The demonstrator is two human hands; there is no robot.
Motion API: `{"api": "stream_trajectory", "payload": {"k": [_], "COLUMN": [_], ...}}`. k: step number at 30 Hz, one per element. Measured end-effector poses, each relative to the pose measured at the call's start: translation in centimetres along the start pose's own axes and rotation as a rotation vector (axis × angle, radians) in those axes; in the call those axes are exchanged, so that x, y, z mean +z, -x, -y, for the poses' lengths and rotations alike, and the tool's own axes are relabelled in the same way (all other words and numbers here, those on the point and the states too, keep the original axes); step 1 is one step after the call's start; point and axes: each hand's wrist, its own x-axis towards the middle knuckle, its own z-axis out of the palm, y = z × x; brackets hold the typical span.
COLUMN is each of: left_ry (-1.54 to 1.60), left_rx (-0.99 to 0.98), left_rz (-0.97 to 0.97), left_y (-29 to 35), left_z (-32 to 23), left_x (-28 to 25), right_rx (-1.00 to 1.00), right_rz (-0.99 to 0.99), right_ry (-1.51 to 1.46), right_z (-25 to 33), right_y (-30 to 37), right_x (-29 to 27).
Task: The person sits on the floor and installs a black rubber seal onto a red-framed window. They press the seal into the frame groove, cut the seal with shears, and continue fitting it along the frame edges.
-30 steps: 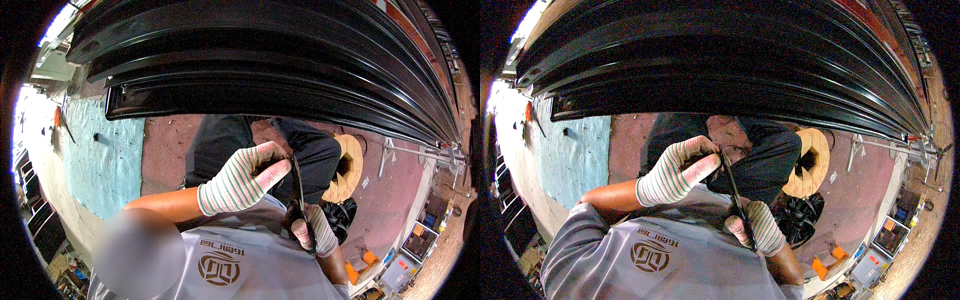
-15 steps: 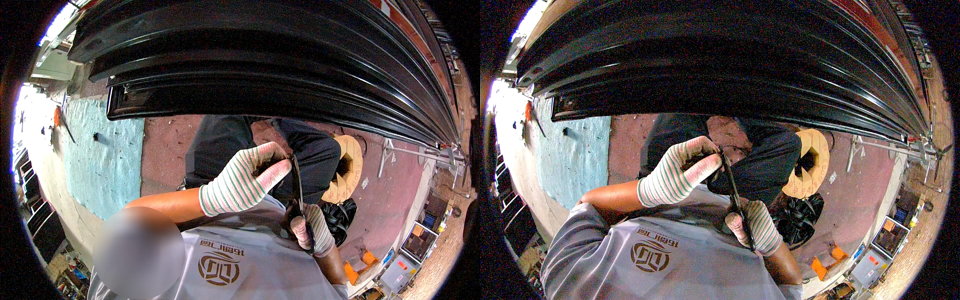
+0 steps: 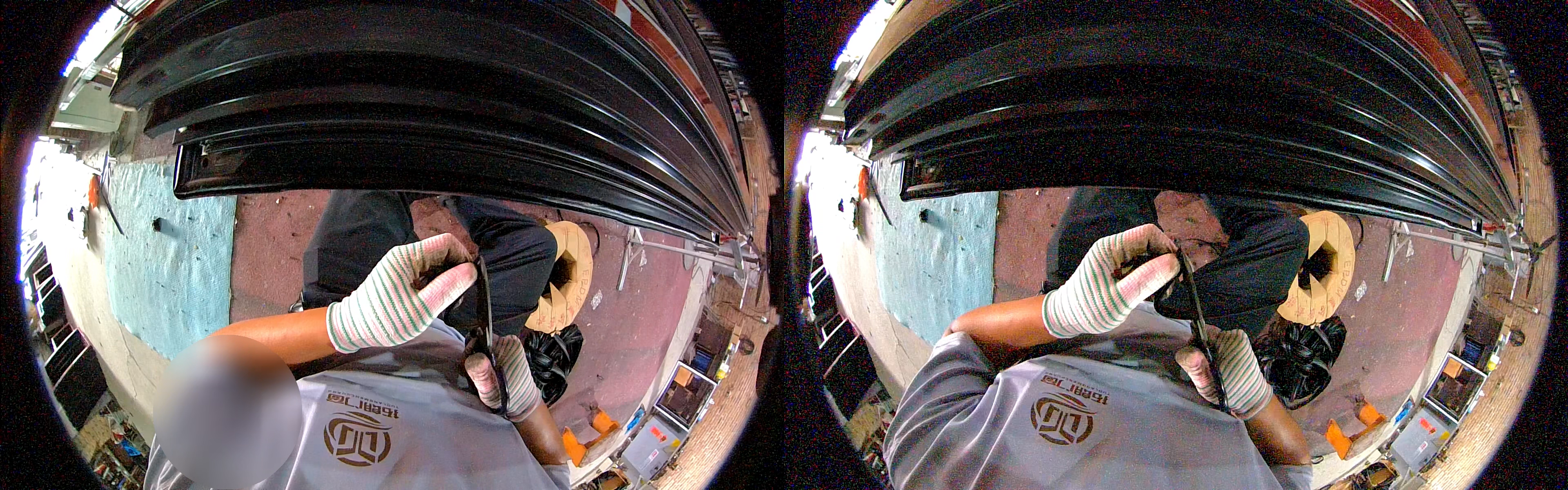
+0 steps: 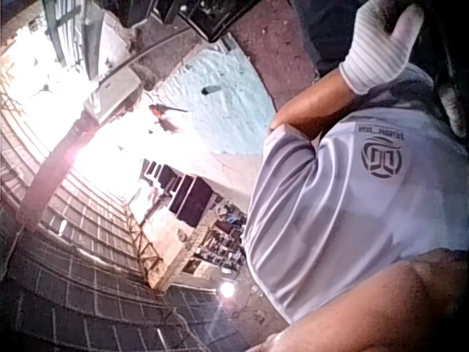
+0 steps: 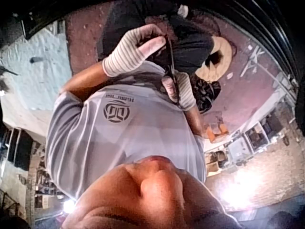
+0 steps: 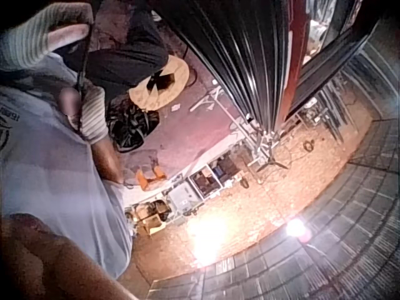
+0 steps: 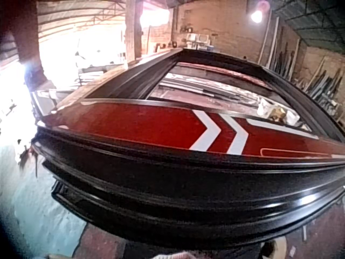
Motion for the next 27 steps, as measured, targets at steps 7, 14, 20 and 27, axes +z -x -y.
{"api": "stream_trajectory", "payload": {"k": [7,14,20,27], "left_ry": [0.013,0.098,0.151,0.074], "left_rx": [0.049,0.094,0.064,0.044], "left_rz": [-0.027,0.009,0.005,-0.019], "left_y": [-0.1,-0.8,-0.6,-0.4], "left_z": [0.1,0.7,0.5,-0.1], "left_x": [0.6,0.5,0.7,0.6], "right_rx": [-0.082,0.309,0.061,0.141], "right_rz": [-0.098,0.034,-0.004,0.012], "right_ry": [0.285,-0.859,-0.510,-0.476], "right_z": [-2.5,-4.1,-0.1,0.9], "right_y": [0.9,0.4,-0.1,-0.2], "right_x": [1.0,1.0,-0.3,-0.3]}}
